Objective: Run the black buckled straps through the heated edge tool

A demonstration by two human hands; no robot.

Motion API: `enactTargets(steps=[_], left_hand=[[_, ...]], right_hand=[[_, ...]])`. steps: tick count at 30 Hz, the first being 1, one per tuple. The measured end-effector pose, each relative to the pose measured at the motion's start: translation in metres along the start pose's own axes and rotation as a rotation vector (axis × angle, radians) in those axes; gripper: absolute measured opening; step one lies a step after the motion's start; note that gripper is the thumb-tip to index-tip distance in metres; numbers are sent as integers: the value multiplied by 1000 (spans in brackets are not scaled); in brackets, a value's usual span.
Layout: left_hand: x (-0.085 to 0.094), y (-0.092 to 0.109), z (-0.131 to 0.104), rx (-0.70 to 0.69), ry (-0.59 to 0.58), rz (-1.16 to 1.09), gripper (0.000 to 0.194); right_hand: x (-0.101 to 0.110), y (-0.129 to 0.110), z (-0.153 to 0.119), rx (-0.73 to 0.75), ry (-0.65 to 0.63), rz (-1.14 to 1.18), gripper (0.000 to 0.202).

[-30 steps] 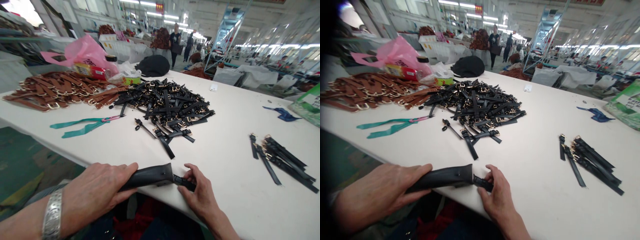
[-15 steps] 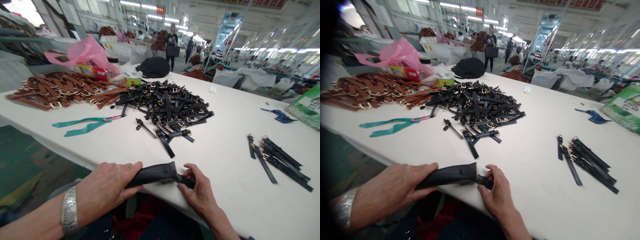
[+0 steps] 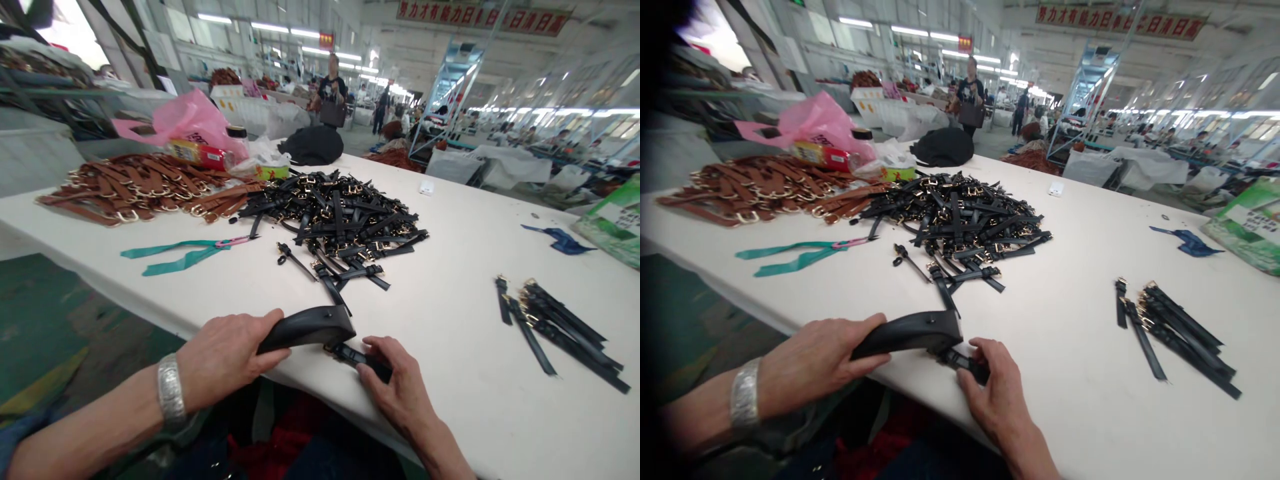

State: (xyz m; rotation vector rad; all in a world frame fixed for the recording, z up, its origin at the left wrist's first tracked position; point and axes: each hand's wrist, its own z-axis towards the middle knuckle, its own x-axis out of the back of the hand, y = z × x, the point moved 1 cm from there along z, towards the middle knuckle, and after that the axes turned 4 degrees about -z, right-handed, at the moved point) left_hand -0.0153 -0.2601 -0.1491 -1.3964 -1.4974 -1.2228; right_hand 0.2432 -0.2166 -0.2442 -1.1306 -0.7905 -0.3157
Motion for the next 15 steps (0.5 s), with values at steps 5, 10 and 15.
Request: enactTargets(steps=[5, 10, 15], left_hand=[[-1, -30, -13, 55, 61, -47, 32], [2, -36, -25, 70, 23, -90, 30], [5, -34, -36, 72, -24, -148, 27]], right_hand=[[-1, -6, 3, 51, -38, -81, 13], [-3, -19, 5, 115, 56, -120, 13], [-5, -23, 1, 317, 141, -302, 20]])
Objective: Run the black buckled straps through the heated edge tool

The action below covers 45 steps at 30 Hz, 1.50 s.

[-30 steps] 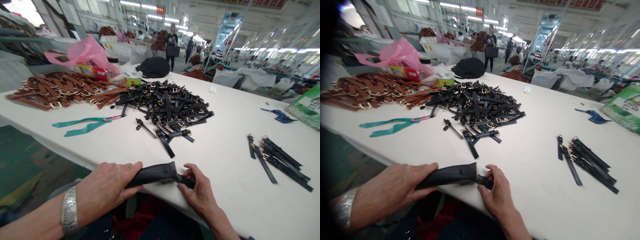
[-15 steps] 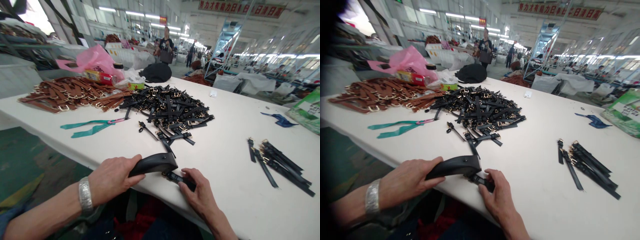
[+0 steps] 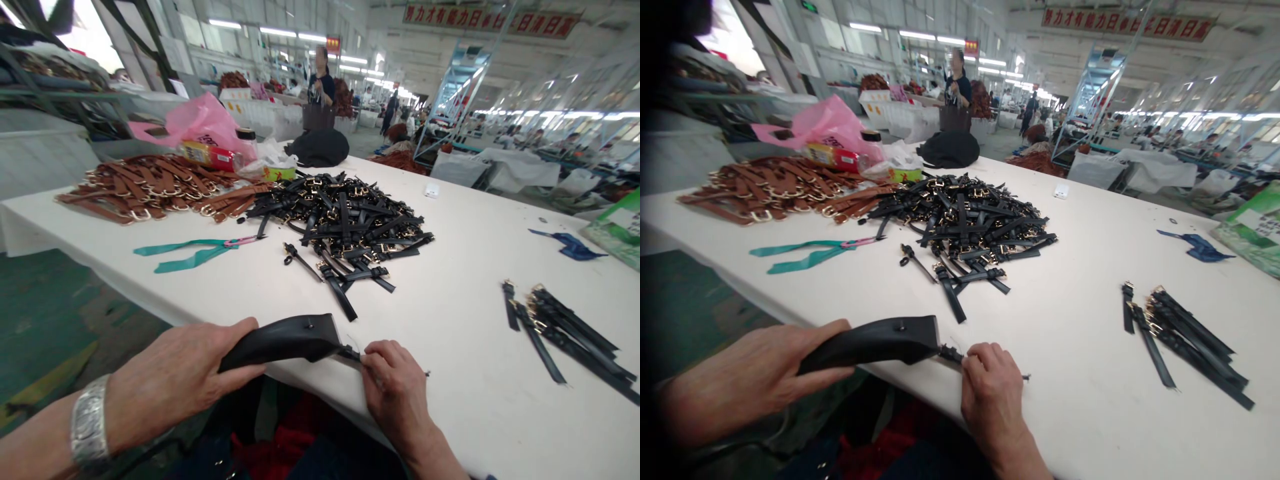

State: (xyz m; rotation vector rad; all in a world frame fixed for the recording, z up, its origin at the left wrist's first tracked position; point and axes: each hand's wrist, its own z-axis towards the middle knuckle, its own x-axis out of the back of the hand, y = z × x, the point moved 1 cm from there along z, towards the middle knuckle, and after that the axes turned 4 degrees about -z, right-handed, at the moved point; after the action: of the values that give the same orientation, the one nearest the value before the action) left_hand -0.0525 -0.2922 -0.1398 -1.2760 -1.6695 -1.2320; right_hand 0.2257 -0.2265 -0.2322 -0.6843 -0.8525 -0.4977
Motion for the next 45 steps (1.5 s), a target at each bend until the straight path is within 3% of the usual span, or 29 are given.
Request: enactTargets(steps=[5, 11, 19, 26, 29, 33, 40, 45], left_hand=[[-13, -5, -6, -10, 8, 61, 23], [-25, -2, -7, -96, 9, 76, 24], [-20, 38, 11, -134, -32, 110, 19], [-25, 18, -3, -136, -14, 155, 22], [-25, 19, -11, -146, 9, 214, 23], [-21, 42, -10, -123, -24, 340, 28], [-6, 84, 9, -139, -76, 374, 26], [-4, 69, 9, -129, -140, 333, 20]], right_hand=[[1, 7, -8, 46, -102, 151, 13], [1, 12, -8, -69, -168, 275, 13], [-1, 16, -8, -261, -241, 299, 17], [0, 16, -6, -275, -248, 328, 26], [2, 18, -6, -247, -272, 369, 32], [6, 20, -6, -212, -310, 416, 41], [8, 24, -5, -246, -290, 447, 50], [10, 24, -5, -245, -289, 485, 60]])
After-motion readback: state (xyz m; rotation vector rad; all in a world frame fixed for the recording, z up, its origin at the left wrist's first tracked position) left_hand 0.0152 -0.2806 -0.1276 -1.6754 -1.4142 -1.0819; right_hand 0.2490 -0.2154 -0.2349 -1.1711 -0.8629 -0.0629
